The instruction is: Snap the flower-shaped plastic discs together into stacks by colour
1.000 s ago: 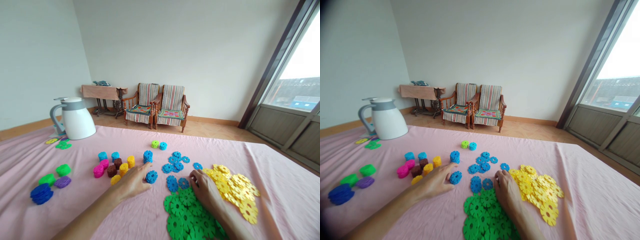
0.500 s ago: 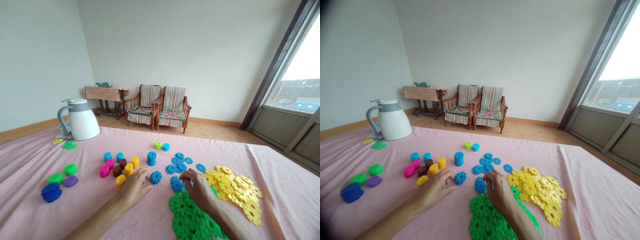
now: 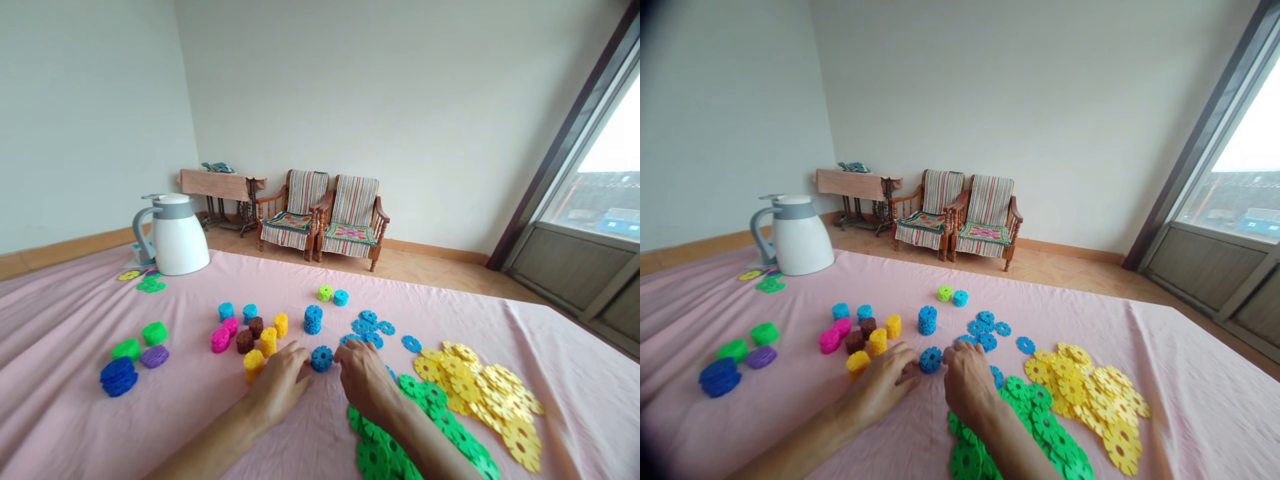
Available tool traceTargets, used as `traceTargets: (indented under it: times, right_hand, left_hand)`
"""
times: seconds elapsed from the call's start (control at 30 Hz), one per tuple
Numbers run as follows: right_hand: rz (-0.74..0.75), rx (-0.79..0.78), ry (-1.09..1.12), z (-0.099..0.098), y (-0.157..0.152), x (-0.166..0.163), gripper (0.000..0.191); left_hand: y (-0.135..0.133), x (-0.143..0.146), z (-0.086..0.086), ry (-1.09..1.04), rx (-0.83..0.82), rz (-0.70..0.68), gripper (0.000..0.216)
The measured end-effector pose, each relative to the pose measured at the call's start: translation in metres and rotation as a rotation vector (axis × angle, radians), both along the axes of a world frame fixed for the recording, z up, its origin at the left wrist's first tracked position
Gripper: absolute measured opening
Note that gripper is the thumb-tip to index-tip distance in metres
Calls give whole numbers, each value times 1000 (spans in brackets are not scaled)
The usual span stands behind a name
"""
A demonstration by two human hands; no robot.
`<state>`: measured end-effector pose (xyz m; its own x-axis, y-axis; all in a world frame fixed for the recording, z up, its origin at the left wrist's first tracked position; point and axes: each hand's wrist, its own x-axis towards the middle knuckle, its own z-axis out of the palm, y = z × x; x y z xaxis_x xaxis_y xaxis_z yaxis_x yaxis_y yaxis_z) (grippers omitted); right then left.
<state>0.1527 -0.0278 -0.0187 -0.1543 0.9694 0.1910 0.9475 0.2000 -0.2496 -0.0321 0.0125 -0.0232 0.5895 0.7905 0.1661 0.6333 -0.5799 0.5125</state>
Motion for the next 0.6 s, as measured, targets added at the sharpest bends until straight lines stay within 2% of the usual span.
traceTargets:
  times: [0.2,0.3,0.4,0.5,0.6]
  right_hand:
    - [10,17,72,8,-6,-1,35]
    - [-39,57,136,13,-16,18,31]
    - [-107,120,218,10,-27,51,27]
    - [-224,198,293,-1,-38,86,26]
    - [-389,269,310,-14,-47,109,24]
  left_hand:
    - [1,0,0,20,-21,4,15]
    - [1,-2,0,-8,7,23,11]
    - [-2,-1,7,-33,53,23,9]
    - [-9,7,20,-24,45,-47,11]
    - [-15,23,32,42,11,-212,17]
